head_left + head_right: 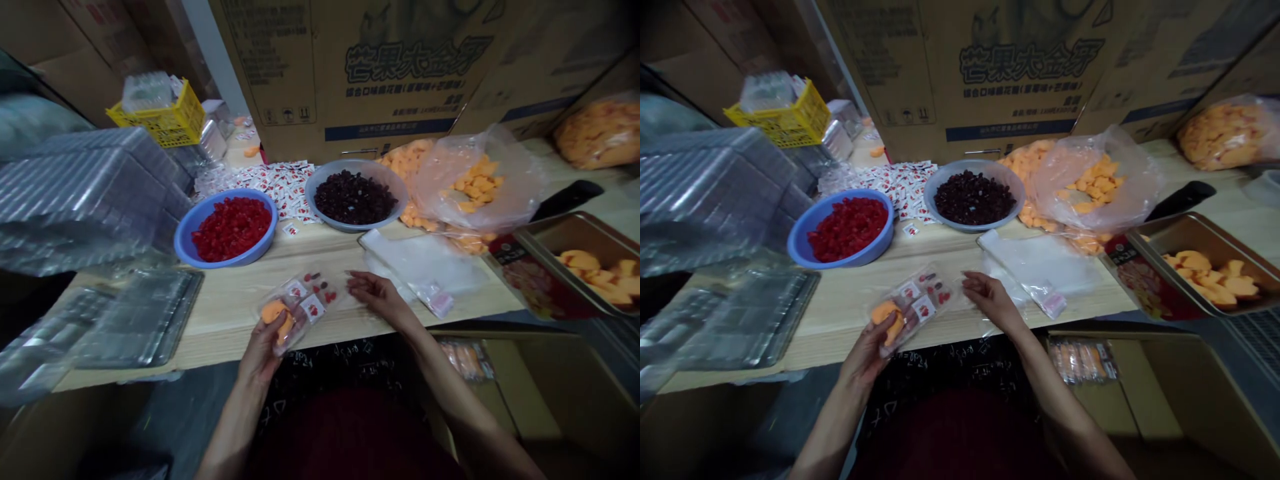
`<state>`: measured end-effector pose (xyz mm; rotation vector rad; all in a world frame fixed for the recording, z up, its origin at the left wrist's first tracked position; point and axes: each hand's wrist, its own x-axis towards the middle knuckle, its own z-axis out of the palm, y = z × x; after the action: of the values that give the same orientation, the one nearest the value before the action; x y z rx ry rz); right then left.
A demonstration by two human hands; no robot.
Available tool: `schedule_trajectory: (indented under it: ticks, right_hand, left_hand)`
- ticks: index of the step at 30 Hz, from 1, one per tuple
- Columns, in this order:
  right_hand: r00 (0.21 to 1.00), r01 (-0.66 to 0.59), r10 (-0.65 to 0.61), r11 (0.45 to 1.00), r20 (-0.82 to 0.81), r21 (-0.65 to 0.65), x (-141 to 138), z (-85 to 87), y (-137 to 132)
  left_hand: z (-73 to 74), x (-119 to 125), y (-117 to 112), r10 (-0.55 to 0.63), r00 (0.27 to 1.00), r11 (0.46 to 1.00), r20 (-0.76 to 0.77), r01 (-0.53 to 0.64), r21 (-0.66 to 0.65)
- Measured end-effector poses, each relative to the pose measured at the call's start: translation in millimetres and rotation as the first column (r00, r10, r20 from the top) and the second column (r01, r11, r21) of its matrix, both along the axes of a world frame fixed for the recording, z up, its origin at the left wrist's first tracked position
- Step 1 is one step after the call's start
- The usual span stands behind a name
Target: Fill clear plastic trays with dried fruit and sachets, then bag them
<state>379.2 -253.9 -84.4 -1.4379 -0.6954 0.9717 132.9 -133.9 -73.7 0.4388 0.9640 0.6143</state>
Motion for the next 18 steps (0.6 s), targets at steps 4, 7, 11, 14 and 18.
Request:
schedule_trajectory:
  ticks: [4, 7, 11, 14, 18]
  right_hand:
    - [0.912, 0.134, -0.079, 0.985, 0.402, -0.110, 6.7, 7.2, -36.2]
    - [0.702, 0.121, 0.065, 0.971, 0.709, -0.209, -8.4, 10.8, -48.7]
    - [0.383, 0.196, 0.345, 0.877, 0.857, -0.440, -40.6, 14.0, -29.4]
    - [0.381, 0.199, 0.476, 0.795, 0.792, -0.574, -44.7, 18.8, -8.7]
    - [0.459, 0.115, 0.492, 0.793, 0.740, -0.599, -21.8, 22.3, -1.5]
  left_hand:
    - [0.4, -4.5, 4.9, 0.069, 0.998, 0.997, -0.002, -0.069, -0.043]
    - [2.2, -5.7, 5.9, 0.087, 0.996, 0.994, -0.008, -0.088, -0.071]
    - [5.5, -3.2, 5.0, 0.104, 0.995, 0.993, -0.007, -0.104, -0.055]
    - [7.1, -3.3, 4.5, 0.102, 0.995, 0.993, -0.016, -0.103, -0.050]
    - [4.3, -10.2, 4.3, 0.100, 0.994, 0.994, -0.035, -0.101, -0.034]
